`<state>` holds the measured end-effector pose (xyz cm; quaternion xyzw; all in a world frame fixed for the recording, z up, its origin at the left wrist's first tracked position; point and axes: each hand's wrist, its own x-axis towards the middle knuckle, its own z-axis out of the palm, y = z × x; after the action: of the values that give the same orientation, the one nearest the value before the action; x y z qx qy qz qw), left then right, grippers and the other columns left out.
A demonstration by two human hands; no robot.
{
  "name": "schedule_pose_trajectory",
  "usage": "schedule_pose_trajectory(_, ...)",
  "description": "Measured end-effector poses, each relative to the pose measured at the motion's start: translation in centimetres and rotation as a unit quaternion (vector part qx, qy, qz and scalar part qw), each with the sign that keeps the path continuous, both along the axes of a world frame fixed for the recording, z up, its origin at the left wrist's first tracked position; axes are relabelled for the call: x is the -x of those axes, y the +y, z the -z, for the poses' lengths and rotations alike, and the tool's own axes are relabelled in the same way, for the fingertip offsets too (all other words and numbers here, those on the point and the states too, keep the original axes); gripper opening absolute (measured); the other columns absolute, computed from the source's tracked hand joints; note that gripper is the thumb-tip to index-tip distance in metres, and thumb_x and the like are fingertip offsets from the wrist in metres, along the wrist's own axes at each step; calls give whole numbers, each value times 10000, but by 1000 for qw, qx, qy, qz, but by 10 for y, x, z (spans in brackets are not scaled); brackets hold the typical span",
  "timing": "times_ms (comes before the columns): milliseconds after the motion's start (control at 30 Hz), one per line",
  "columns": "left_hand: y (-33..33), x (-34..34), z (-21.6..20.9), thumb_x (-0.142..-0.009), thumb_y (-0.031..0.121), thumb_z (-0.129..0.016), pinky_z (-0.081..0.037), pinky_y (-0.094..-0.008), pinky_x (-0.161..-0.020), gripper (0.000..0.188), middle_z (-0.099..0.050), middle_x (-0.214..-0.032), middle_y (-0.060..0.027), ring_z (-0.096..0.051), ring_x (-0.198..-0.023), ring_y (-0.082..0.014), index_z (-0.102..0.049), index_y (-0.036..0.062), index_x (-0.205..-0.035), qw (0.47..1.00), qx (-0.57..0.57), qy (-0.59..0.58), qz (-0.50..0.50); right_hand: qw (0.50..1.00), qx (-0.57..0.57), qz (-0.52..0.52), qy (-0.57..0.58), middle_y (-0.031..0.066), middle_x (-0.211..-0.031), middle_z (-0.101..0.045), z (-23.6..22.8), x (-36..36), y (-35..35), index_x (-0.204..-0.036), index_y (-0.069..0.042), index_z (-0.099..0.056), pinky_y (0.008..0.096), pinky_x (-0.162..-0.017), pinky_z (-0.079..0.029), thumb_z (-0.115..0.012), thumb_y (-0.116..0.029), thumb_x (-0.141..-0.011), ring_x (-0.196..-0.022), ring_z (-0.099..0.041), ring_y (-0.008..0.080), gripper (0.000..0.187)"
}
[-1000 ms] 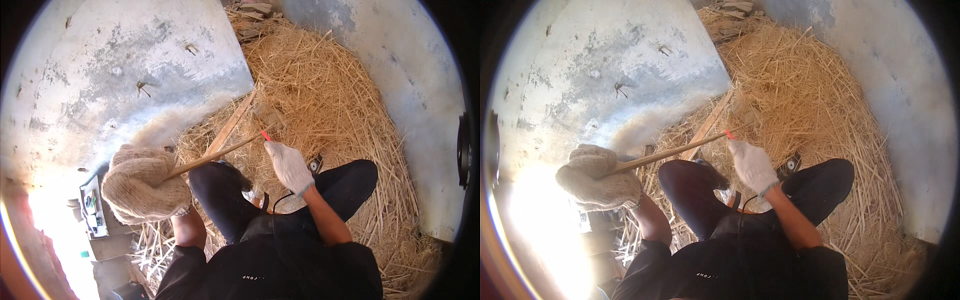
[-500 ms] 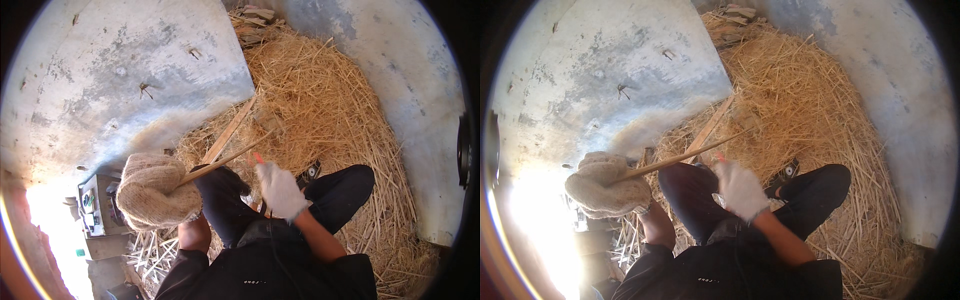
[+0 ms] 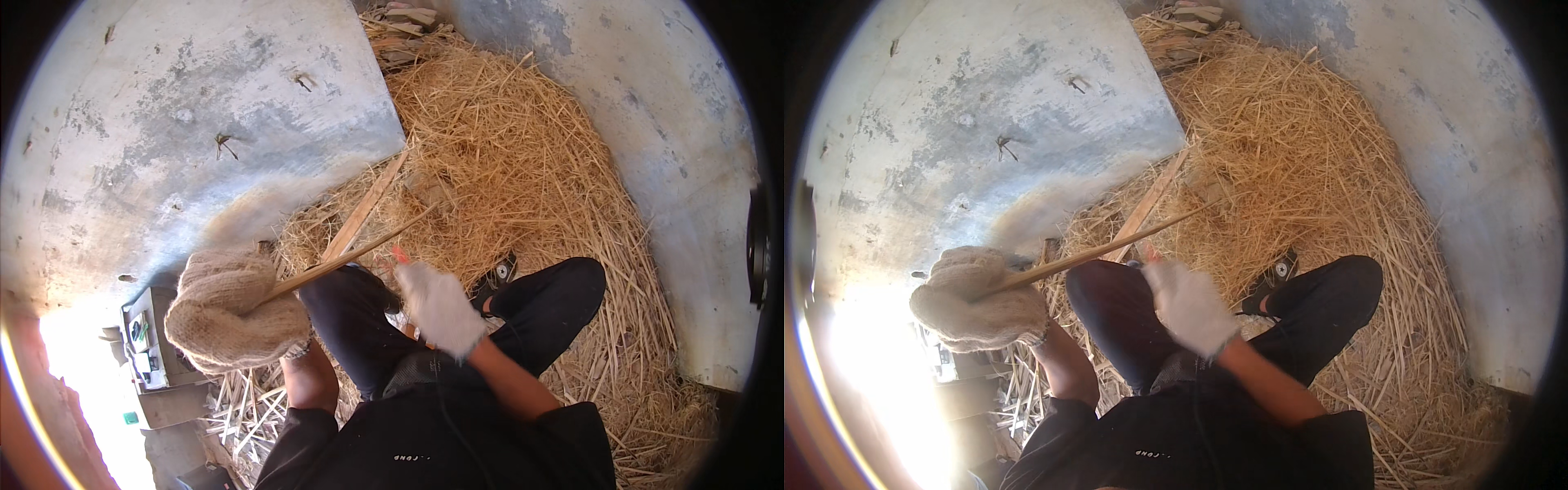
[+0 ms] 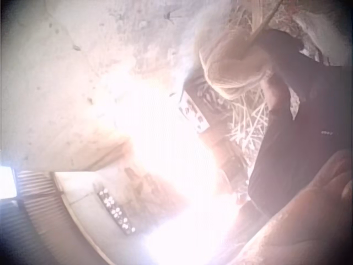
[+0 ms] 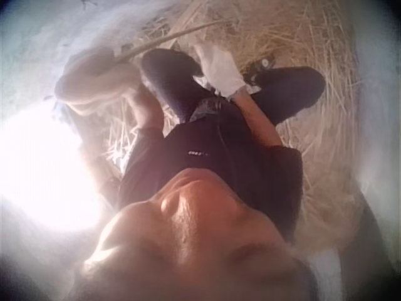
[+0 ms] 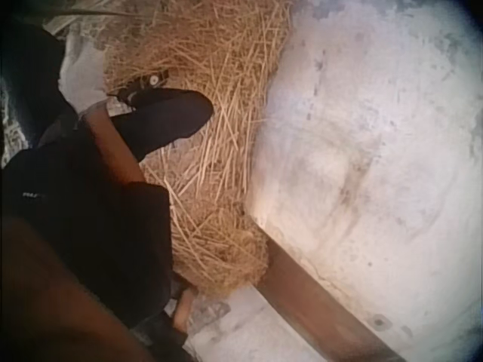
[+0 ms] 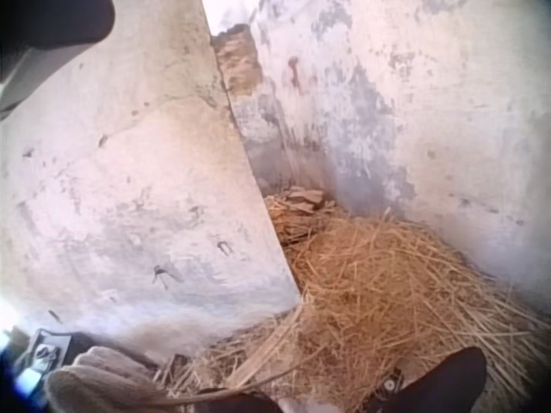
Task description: The person uses a tool to peel layers of bark and outer wood from a long piece of timber while holding it steady with a gloved hand.
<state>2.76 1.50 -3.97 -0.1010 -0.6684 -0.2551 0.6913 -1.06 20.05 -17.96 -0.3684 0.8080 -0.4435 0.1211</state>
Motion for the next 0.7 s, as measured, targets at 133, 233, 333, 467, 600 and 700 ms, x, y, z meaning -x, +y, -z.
schedule_pose_trajectory(133, -4, 7, 10, -1010, 281, -484, -530, -294, -496, 274, -538, -638, -43, -530, -506, -138, -539, 61, -857, 999, -11, 4, 30, 975, -193, 42, -105, 279, -963, -658, 75, 58, 22, -1111, -20, -571, 519, -729, -527, -479, -167, -972, -860, -663, 442, 223)
schedule_pose_trajectory(233, -11, 3, 1, -1022, 300, -468, -536, -295, -499, 293, -545, -650, -49, -537, -513, -143, -533, 61, -865, 999, -4, -12, 53, 997, -52, 19, 57, 289, -867, -634, 53, 43, 16, -1010, 5, -583, 480, -706, -499, -474, -252, -1029, -841, -650, 428, 280)
schedule_pose_trajectory(333, -11, -6, -8, -1030, 285, -442, -554, -298, -534, 271, -567, -689, -51, -554, -540, -142, -534, 73, -888, 989, -80, -40, 116, 996, 43, -36, -73, 259, -886, -624, -19, 16, 5, -1006, -5, -573, 467, -600, -495, -588, -210, -957, -798, -666, 383, 211)
schedule_pose_trajectory(467, -11, -19, -17, -1035, 308, -256, -429, -273, -328, 558, -355, -383, -7, -363, -304, -134, -391, 160, -514, 977, -178, -36, 107, 989, 24, -57, -132, 212, -849, -636, -13, 5, -16, -1026, -20, -571, 478, -579, -508, -612, -125, -888, -711, -665, 384, 178)
schedule_pose_trajectory(600, -22, -12, -6, -1047, 297, -268, -352, -252, -262, 586, -325, -358, 1, -338, -275, -106, -326, 188, -475, 955, -200, 5, 218, 986, -152, 22, 69, 256, -743, -630, 140, 54, -10, -1111, -4, -608, 485, -613, -507, -469, -204, -997, -758, -658, 424, 269)
schedule_pose_trajectory(700, -18, -13, -3, -1034, 262, -390, -360, -223, -304, 443, -478, -514, -19, -444, -400, -89, -484, 136, -620, 973, -153, -1, 171, 958, -228, 83, -154, 267, -935, -686, 186, 76, 16, -1178, -34, -629, 528, -786, -522, -317, -477, -1045, -863, -657, 473, 557)
